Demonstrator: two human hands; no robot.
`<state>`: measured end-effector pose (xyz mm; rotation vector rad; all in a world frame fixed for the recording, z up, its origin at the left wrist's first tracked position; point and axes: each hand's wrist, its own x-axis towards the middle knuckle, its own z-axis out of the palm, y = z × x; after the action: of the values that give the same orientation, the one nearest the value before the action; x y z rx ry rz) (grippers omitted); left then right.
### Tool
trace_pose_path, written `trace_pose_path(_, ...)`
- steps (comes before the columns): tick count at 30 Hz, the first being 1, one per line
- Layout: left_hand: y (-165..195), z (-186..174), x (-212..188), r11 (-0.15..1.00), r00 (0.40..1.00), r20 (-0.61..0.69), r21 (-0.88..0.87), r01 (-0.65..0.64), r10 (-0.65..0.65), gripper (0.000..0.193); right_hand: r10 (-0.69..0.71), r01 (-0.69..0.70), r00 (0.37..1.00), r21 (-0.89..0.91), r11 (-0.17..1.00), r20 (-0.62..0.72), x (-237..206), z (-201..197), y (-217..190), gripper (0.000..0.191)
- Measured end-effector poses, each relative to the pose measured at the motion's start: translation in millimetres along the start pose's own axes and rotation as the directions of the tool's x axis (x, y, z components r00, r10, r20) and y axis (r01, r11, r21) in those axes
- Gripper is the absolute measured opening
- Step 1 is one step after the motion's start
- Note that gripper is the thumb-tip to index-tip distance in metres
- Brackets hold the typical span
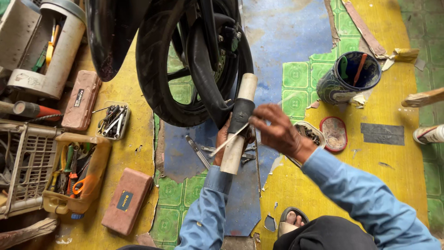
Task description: The person uses a metal file to scrape the surface of a motorcycle tire while it is wrapped around a white cylindrical support. After filing, the person removes the tire from the support and places a metal stand under the wheel.
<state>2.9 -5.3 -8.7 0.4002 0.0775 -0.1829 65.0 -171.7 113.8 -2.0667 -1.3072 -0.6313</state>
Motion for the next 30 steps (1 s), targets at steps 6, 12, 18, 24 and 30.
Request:
trace_pose_path(6,-2,-7,4,0.999,1.000,0.024,-0.048,-0.008,0.009,0.049,0.055,-0.056,0.998,0.076,0.996,0.014,-7,4,3,0.028)
trace_pose_path(12,-3,1,5,0.993,0.996,0.019,0.080,-0.085,0.084,0.055,0.213,-0.210,0.976,0.062,0.976,-0.040,-7,5,-2,0.022)
trace_pose_path(18,17,30,3,0.975,0.954,-0.216,0.034,0.220,-0.208,0.053,0.195,-0.196,0.980,0.056,0.979,0.025,-17,-1,-5,0.025)
trace_pose_path(24,20,27,2,0.983,0.980,-0.073,-0.019,0.183,-0.184,0.054,0.216,-0.216,0.976,0.034,0.976,0.000,-23,0,-7,0.025)
trace_pose_path(30,12,10,3,0.992,0.993,-0.095,0.105,0.073,-0.063,0.057,0.445,-0.431,0.892,0.154,0.889,-0.075,-35,4,-5,0.014)
